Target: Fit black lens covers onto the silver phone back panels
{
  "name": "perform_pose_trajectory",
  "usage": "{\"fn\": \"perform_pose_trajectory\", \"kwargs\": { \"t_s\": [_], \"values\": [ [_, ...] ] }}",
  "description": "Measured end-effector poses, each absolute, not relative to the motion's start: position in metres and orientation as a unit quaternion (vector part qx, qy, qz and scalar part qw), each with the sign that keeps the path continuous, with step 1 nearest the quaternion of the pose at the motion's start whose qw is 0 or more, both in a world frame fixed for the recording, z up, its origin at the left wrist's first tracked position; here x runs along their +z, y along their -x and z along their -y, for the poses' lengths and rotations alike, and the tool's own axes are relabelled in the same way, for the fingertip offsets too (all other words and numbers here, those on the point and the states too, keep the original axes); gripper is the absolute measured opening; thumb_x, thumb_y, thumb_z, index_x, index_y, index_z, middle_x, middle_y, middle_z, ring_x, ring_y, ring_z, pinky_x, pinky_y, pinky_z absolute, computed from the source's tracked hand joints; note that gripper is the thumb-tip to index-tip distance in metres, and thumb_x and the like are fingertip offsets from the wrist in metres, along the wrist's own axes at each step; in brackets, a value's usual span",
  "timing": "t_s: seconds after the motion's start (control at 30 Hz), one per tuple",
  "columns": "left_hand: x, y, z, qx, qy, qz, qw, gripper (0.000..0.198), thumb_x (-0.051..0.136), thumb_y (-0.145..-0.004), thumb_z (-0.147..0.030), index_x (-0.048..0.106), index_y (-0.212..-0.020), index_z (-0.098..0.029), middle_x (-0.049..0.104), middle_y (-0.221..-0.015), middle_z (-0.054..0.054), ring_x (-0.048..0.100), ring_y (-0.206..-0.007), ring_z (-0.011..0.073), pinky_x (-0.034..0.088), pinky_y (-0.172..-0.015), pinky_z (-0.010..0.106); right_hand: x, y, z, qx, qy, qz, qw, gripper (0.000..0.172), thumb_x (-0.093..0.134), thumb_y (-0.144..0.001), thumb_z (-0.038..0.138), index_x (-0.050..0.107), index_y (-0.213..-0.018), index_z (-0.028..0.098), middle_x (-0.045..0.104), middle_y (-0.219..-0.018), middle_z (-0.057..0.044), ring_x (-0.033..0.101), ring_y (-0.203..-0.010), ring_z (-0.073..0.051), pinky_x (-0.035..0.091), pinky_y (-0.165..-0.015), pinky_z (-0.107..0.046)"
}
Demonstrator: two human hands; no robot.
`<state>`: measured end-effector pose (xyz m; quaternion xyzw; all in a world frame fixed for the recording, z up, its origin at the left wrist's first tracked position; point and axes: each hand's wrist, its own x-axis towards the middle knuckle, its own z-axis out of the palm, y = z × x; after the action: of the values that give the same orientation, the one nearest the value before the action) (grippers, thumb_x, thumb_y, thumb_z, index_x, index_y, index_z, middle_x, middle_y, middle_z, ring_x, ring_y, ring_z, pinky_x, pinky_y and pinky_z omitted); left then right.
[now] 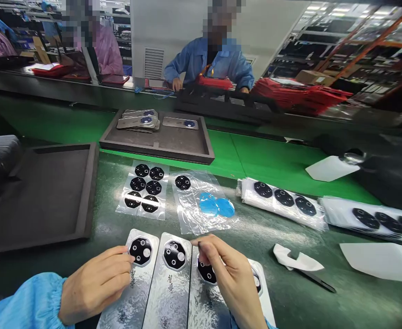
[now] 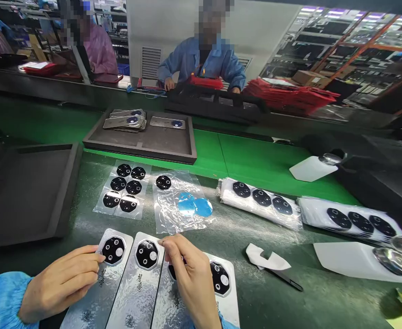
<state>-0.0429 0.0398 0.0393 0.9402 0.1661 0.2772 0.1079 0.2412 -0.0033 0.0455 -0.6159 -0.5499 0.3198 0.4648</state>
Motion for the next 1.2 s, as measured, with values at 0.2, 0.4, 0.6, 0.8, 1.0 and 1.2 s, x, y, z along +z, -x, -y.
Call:
{"fn": "perform_pose_trajectory", "kwargs": {
  "t_s": [0.2,0.4,0.6,0.8,1.0,1.2],
  "values": [
    [0.04,0.036,-0.042,0.27,-0.95,-0.139,0.071,0.021,0.044,-0.092,-0.001,0.062,-0.089,-0.011,0.07,-0.083,0.006,0.069,-0.093,0.0182,0.053,-0.103,0.041,0.037,-0.216,0.011,0.403,0.572,0.53,0.48,0.019,0.061,-0.091,0.039,0.071,-0.096,0.023,0.068,-0.079,-0.002,0.064,-0.07,-0.018,0.049,-0.062,-0.027],
    [0.034,0.038,-0.041,0.255,-0.957,-0.125,0.058,0.021,0.045,-0.092,0.0,0.062,-0.087,-0.01,0.071,-0.086,0.007,0.068,-0.098,0.019,0.052,-0.105,0.042,0.019,-0.209,0.007,0.384,0.547,0.547,0.504,0.027,0.059,-0.093,0.035,0.067,-0.071,0.021,0.063,-0.068,0.0,0.059,-0.062,-0.014,0.044,-0.057,-0.025],
    [0.031,0.038,-0.043,0.252,-0.958,-0.123,0.056,0.022,0.045,-0.094,0.0,0.064,-0.088,-0.009,0.072,-0.088,0.008,0.068,-0.101,0.0195,0.051,-0.107,0.041,0.021,-0.211,0.006,0.377,0.537,0.547,0.52,0.013,0.063,-0.091,0.029,0.072,-0.086,0.023,0.067,-0.08,-0.002,0.064,-0.074,-0.016,0.048,-0.064,-0.025],
    [0.035,0.036,-0.042,0.242,-0.963,-0.114,0.033,0.022,0.047,-0.093,0.0,0.065,-0.085,-0.008,0.073,-0.088,0.009,0.07,-0.099,0.0206,0.052,-0.107,0.04,0.021,-0.208,0.008,0.379,0.543,0.559,0.498,0.014,0.056,-0.095,0.027,0.07,-0.094,0.023,0.065,-0.083,-0.002,0.063,-0.075,-0.016,0.048,-0.065,-0.027],
    [0.035,0.035,-0.042,0.233,-0.968,-0.098,0.003,0.022,0.047,-0.092,-0.001,0.065,-0.084,-0.008,0.073,-0.088,0.011,0.07,-0.1,0.0217,0.054,-0.104,0.04,0.018,-0.207,0.01,0.405,0.558,0.53,0.493,0.012,0.059,-0.094,0.029,0.066,-0.101,0.022,0.066,-0.089,-0.003,0.065,-0.08,-0.016,0.052,-0.07,-0.026],
    [0.033,0.036,-0.041,0.228,-0.97,-0.09,0.006,0.021,0.048,-0.091,0.0,0.065,-0.082,-0.007,0.072,-0.087,0.011,0.07,-0.098,0.0229,0.053,-0.104,0.041,0.028,-0.2,0.006,0.39,0.556,0.562,0.471,0.014,0.054,-0.097,0.028,0.063,-0.088,0.022,0.064,-0.079,0.0,0.061,-0.067,-0.012,0.048,-0.06,-0.021]
  ]
}}
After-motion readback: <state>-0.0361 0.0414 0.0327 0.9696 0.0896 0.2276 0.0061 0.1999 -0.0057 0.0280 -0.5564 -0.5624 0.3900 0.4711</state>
